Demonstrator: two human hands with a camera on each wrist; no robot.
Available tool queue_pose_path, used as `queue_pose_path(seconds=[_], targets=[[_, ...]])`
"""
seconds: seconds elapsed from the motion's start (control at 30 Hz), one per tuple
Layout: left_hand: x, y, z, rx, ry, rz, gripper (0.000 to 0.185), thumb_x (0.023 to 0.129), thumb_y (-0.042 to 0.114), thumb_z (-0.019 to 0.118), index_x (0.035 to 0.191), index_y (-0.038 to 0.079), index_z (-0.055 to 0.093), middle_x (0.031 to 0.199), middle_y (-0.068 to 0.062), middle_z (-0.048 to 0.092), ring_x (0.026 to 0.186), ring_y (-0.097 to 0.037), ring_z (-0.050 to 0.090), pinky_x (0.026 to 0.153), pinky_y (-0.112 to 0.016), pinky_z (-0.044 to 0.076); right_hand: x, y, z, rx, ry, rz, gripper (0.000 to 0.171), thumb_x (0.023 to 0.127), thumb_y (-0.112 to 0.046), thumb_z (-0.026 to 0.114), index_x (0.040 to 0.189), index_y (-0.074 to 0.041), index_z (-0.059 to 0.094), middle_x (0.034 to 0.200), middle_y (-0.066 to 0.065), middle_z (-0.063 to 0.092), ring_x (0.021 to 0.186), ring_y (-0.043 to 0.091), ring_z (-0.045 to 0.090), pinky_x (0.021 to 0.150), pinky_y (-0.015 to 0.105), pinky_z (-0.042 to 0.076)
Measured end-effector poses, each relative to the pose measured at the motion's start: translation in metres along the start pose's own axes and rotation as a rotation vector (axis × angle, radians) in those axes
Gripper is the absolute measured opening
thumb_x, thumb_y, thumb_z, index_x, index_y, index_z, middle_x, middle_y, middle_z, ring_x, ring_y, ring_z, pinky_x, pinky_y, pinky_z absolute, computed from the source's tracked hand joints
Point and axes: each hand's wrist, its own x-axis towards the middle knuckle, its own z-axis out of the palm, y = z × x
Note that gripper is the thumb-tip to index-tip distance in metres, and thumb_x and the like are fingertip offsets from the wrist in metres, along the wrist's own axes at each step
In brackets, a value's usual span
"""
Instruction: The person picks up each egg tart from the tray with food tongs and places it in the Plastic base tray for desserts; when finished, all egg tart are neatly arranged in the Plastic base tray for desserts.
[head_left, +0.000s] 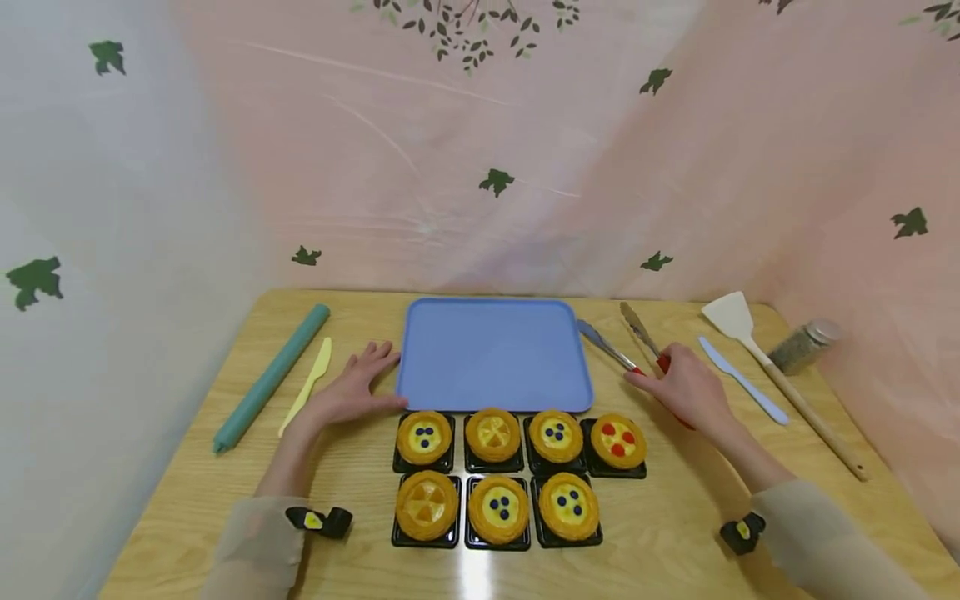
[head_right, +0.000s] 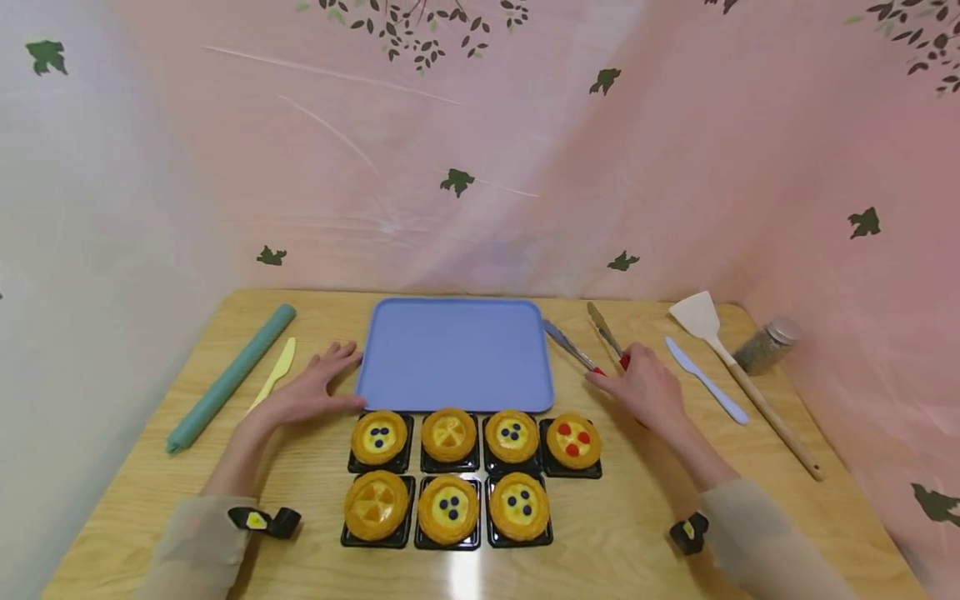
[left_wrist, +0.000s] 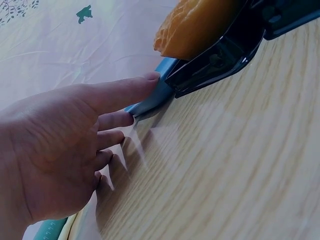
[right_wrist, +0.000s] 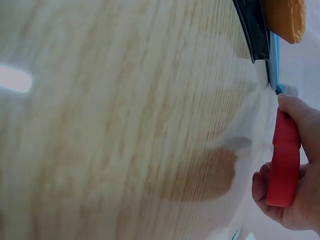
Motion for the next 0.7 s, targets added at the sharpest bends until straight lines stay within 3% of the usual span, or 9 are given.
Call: queue_pose_path(seconds=[0.23, 0.43, 0.7], targets=[[0.005, 0.003, 0.006, 0.0, 0.0, 0.006, 0.092, 0.092, 0.046, 0.073, 0.161, 0.002, 0.03, 0.172, -0.024, 0.011, 0.16, -0.047, -0.003, 0.129, -0.065, -0.004, -0.001, 0.01, 0.0, 0.011, -0.047, 0.059, 0.079, 0.083, -0.072, 0.07, 0.103, 0.002, 0.053, 0.085, 0.015, 0.06, 0.068, 0.023, 0.053, 0.054, 0.029, 0.039], [0.002, 0.001, 0.006, -0.003, 0.008, 0.006, 0.093, 0.092, 0.047, 0.073, 0.161, 0.002, 0.03, 0.172, -0.024, 0.011, 0.16, -0.047, -0.002, 0.129, -0.065, -0.004, -0.001, 0.004, 0.005, 0.011, -0.071, 0.063, 0.085, 0.083, -0.074, 0.069, 0.11, 0.005, 0.054, 0.092, 0.018, 0.061, 0.073, 0.026, 0.057, 0.055, 0.029, 0.041], [-0.002, -0.002, 0.005, 0.013, 0.017, 0.002, 0.091, 0.093, 0.045, 0.073, 0.161, 0.002, 0.031, 0.172, -0.024, 0.012, 0.16, -0.047, -0.001, 0.129, -0.065, -0.002, 0.0, -0.008, 0.013, -0.049, -0.07, 0.103, 0.085, 0.08, -0.079, 0.068, 0.101, 0.001, 0.051, 0.088, 0.017, 0.056, 0.071, 0.029, 0.054, 0.053, 0.033, 0.037]])
